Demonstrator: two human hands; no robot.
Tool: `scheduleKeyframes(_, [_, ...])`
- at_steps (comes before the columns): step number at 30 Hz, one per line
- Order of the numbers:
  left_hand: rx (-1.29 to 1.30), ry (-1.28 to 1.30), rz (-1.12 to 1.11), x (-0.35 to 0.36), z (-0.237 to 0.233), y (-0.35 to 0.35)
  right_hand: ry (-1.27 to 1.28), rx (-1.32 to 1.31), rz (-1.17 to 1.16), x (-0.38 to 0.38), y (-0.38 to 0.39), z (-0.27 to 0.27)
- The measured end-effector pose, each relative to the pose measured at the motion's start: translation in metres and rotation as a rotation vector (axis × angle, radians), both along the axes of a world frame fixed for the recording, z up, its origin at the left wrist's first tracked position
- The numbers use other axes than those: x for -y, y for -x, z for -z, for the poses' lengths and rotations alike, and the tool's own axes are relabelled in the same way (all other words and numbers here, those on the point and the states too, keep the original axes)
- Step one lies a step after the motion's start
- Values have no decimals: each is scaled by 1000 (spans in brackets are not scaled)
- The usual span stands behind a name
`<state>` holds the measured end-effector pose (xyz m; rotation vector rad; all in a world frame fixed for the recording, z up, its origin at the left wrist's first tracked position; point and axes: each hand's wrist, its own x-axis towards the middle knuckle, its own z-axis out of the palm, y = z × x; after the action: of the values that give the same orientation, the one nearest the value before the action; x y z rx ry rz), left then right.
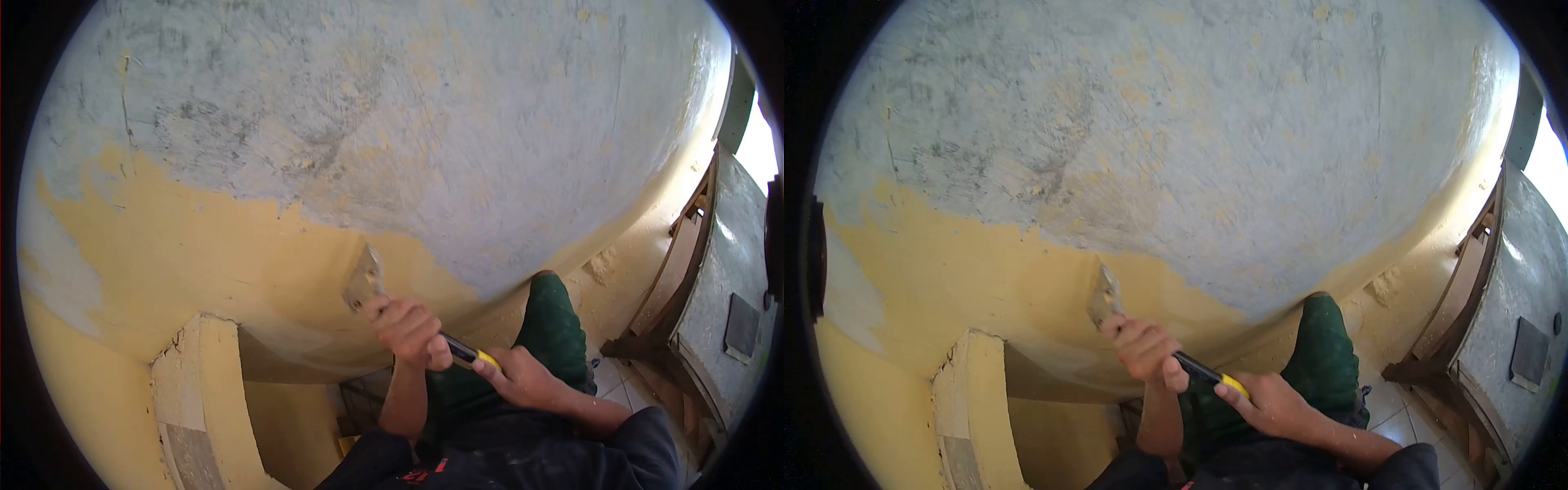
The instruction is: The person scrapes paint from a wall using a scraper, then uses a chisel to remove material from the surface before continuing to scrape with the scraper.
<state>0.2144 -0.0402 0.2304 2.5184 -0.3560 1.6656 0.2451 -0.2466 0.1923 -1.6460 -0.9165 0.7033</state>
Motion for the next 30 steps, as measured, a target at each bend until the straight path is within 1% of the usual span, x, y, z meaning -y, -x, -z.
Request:
scheduleKeyframes(2, [-40,56,31,10,15,4,105,-52,-7,9,7,13])
scheduleKeyframes(5, [-82,101,57,16,33,3,162,-73,4,14,13,31])
scheduleKeyframes(8, [-90,137,65,15,44,1,154,-77,36,14,14,33])
scheduleKeyframes(14, [-82,124,67,10,34,-10,165,-41,29,7,1,27])
scheduleKeyframes(21, [-79,156,49,4,39,-16,207,58,59,5,-7,22])
scheduleKeyframes(26, [-57,131,82,-3,39,-15,248,-42,7,-3,-7,17])
scheduleKeyframes(30, [-75,126,80,-3,28,-13,247,-61,2,-3,-7,10])
